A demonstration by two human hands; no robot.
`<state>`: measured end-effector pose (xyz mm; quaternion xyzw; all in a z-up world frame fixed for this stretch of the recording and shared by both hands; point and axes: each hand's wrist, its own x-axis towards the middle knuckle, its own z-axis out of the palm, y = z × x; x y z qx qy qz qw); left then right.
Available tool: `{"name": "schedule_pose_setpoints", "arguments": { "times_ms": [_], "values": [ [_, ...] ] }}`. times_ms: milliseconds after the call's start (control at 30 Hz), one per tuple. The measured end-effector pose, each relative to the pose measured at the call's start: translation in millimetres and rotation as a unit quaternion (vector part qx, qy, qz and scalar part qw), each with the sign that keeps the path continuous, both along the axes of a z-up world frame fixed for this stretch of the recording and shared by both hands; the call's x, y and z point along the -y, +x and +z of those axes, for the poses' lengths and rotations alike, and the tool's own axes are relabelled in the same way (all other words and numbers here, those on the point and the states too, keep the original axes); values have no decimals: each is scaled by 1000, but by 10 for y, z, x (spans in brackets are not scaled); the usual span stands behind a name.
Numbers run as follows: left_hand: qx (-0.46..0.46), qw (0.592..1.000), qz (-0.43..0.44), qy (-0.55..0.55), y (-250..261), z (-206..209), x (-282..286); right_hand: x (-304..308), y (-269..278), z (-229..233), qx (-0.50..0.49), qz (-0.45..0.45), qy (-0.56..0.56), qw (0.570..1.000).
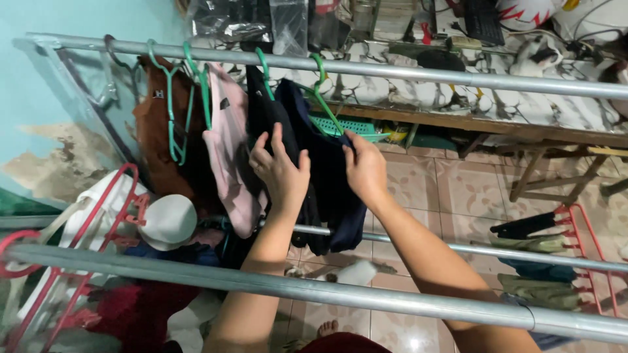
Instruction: The recorder is hanging washed clothes on a rack using hangers and clips.
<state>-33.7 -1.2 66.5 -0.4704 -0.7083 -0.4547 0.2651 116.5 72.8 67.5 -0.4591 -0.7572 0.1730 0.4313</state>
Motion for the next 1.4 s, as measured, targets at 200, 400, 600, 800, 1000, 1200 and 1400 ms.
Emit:
{"name": "schedule_pose_setpoints", "arguments": {
  "times_ms": [200,400,600,800,1000,1200,1400],
  "values": [
    [206,964,-115,-122,-414,-413,-133,27,-241,-130,2,54,36,998],
    [167,967,-24,-192,-635,-302,-27,91,-544,-133,1,100,37,994],
    [174,968,-10,-181,-659,-366,-50,204,-698,-66,6,96,6,995],
    [173,975,-74,-117,-612,-433,-186,365,-961,-83,-51,71,-104,991],
    [219,962,-23,-159,-822,-368,-268,284,-853,-104,-84,68,-104,989],
    [301,937,-26,-172,-703,-252,-261,163,-811,-240,-85,96,-68,989],
    [301,934,-26,-191,-701,-102,-175,107,-698,-243,-68,97,-83,990]
  ]
}}
